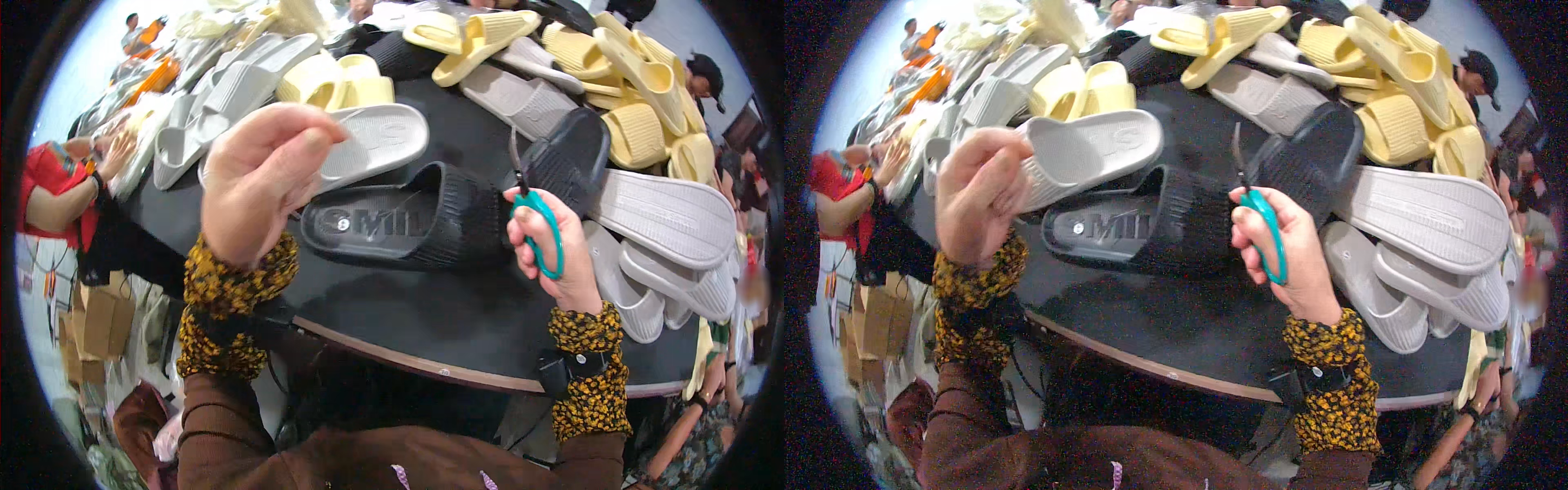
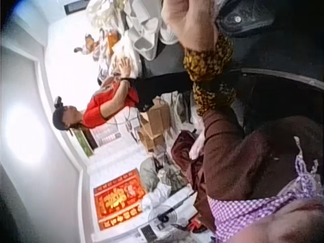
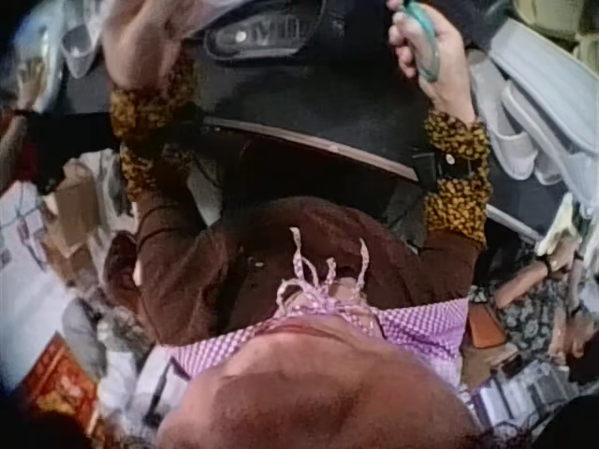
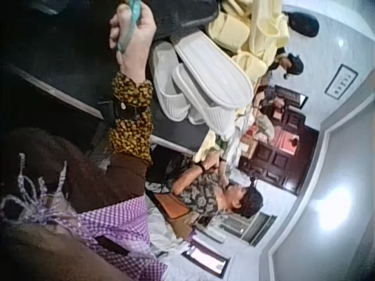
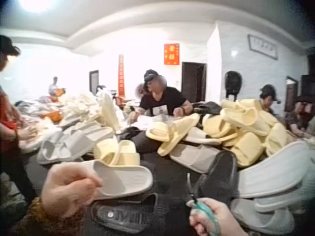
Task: Trimming excess material and loose threads from manufactured foam sandals using scissors.
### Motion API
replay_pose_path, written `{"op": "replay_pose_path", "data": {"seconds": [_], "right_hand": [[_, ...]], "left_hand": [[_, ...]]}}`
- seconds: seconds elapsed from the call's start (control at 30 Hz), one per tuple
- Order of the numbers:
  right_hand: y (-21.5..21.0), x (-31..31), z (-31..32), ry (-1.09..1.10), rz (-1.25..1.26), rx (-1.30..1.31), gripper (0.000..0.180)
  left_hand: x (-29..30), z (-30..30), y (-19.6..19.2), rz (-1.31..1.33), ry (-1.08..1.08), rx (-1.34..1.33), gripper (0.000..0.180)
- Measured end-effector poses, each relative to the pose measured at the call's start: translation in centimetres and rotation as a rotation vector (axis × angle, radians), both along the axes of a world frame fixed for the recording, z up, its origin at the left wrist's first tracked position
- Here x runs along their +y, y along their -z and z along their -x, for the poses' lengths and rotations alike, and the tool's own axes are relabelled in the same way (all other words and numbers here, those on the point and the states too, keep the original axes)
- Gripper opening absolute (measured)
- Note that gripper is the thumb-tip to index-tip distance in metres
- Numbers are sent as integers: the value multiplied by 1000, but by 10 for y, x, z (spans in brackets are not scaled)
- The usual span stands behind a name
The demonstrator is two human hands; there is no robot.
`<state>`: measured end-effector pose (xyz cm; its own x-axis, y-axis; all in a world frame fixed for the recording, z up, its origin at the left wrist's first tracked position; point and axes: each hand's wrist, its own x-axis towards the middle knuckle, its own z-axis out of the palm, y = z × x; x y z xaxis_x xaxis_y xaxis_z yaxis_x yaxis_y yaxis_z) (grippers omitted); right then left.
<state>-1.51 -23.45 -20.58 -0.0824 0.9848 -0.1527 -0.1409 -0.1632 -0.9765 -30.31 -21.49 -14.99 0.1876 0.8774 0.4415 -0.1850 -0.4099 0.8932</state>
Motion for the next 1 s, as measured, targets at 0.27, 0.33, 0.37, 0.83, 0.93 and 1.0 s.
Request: {"op": "replay_pose_path", "data": {"seconds": [0.27,0.33,0.37,0.83,0.93,1.0], "right_hand": [[0,3,5,30,-79,-37,29],[0,4,6,51,-101,-57,31],[2,5,6,54,-109,-59,32],[5,3,9,41,-108,-72,37],[5,3,10,40,-103,-96,36],[4,3,12,38,-104,-87,36]], "left_hand": [[-47,134,18,59,-443,182,21],[-53,165,35,123,-520,146,21],[-58,179,45,147,-583,159,21],[-101,305,235,565,-1105,138,17],[-97,298,235,613,-1053,236,18],[-97,318,246,615,-983,268,20]]}}
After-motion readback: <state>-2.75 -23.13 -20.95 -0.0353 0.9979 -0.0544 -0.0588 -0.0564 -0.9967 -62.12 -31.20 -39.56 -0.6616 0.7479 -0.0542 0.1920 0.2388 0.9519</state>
